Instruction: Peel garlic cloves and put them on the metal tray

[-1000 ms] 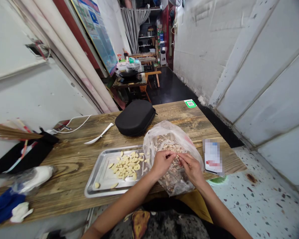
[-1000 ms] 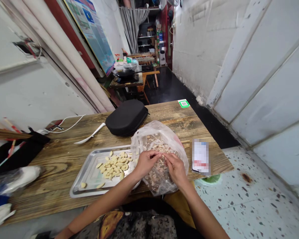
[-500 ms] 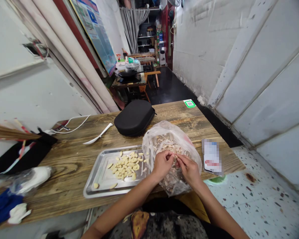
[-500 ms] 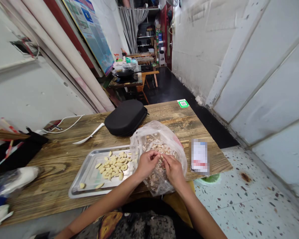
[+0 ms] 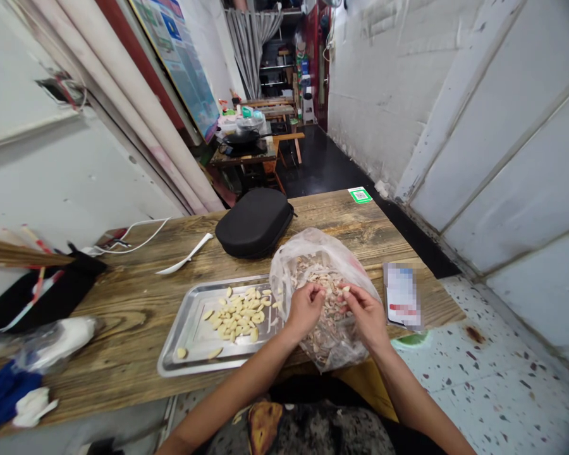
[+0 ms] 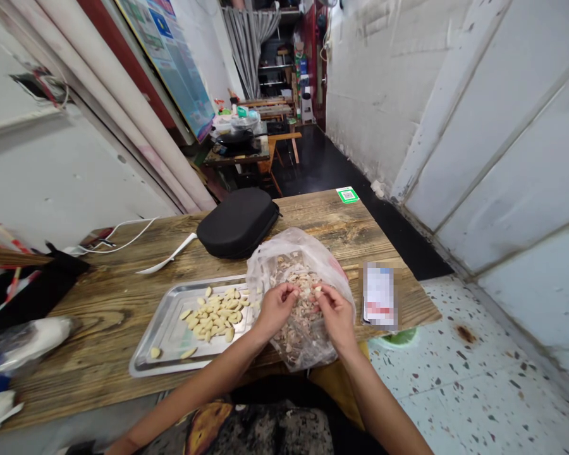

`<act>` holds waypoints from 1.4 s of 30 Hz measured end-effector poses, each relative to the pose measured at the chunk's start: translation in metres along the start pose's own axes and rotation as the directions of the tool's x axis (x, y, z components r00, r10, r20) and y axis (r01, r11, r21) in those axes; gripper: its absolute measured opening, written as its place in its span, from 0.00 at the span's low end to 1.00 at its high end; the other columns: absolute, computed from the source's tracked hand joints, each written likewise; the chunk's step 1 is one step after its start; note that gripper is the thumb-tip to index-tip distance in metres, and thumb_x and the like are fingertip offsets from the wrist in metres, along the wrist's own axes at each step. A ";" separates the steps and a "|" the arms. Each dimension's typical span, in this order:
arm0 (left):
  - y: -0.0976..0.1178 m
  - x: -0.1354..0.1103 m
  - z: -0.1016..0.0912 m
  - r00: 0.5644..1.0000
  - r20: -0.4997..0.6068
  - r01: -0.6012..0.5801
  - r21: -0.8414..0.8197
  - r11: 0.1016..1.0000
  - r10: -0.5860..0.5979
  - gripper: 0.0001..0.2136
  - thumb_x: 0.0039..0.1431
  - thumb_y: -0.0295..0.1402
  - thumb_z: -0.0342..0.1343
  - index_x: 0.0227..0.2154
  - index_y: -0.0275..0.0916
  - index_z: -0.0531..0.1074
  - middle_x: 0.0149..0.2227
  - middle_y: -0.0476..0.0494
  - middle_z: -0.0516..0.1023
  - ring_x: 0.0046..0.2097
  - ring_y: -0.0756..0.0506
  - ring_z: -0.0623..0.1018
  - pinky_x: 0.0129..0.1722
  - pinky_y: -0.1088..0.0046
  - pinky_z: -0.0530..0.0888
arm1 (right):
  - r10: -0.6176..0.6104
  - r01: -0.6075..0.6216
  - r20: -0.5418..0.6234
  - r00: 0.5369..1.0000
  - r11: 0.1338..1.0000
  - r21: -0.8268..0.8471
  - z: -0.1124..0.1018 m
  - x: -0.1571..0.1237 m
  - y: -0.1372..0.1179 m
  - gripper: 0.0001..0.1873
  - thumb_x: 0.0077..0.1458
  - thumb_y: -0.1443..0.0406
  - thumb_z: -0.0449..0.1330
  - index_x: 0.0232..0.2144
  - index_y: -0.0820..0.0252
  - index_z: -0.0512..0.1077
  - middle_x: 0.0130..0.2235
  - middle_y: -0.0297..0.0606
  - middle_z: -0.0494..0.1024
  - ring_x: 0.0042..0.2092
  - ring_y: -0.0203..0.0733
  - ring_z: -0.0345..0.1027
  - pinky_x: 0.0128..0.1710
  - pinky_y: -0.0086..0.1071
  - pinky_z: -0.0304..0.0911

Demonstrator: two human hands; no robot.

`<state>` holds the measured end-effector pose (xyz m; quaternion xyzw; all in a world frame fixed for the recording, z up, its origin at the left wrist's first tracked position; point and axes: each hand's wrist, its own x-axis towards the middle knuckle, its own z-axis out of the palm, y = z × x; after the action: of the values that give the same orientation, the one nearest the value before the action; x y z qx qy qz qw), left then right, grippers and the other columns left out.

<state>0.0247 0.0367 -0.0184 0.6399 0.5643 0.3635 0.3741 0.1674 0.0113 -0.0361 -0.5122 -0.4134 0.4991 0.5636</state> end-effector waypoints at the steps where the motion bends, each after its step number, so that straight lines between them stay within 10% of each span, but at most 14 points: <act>1: -0.002 0.000 -0.001 1.000 0.018 -0.025 0.048 0.999 0.025 0.07 0.54 0.30 0.49 0.26 0.35 0.71 0.22 0.50 0.71 0.26 0.50 0.70 0.28 0.76 0.66 | 0.015 -0.014 -0.012 1.000 0.999 0.030 -0.001 0.002 -0.001 0.13 0.48 0.57 0.61 0.36 0.56 0.73 0.26 0.33 0.75 0.24 0.37 0.65 0.26 0.32 0.65; 21: 0.006 -0.011 0.002 0.949 -0.024 -0.313 0.029 0.949 0.313 0.09 0.59 0.32 0.49 0.29 0.38 0.74 0.30 0.44 0.77 0.33 0.48 0.75 0.37 0.72 0.71 | 0.053 -0.056 0.061 0.997 0.997 0.048 -0.002 -0.003 -0.001 0.13 0.47 0.57 0.62 0.35 0.56 0.75 0.23 0.32 0.74 0.25 0.37 0.66 0.28 0.33 0.65; 30: 0.004 -0.011 -0.002 0.770 0.074 -0.629 0.254 0.735 0.634 0.10 0.60 0.25 0.41 0.35 0.35 0.69 0.30 0.40 0.70 0.35 0.45 0.70 0.36 0.66 0.71 | 0.261 -0.339 0.246 0.933 0.867 0.366 0.002 -0.006 -0.017 0.14 0.38 0.59 0.68 0.29 0.59 0.73 0.23 0.31 0.74 0.21 0.30 0.63 0.20 0.24 0.61; 42: 0.016 -0.013 -0.006 0.851 0.006 -0.519 0.152 0.841 0.525 0.08 0.59 0.28 0.48 0.36 0.36 0.71 0.33 0.41 0.76 0.37 0.46 0.74 0.40 0.70 0.71 | 0.200 -0.244 0.152 0.968 0.890 0.386 0.003 -0.003 -0.017 0.12 0.38 0.61 0.68 0.26 0.59 0.73 0.23 0.32 0.76 0.23 0.32 0.65 0.21 0.26 0.62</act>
<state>0.0249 0.0227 -0.0023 0.7885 0.4008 0.4203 0.2024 0.1667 0.0088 -0.0185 -0.4015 -0.2707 0.6614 0.5728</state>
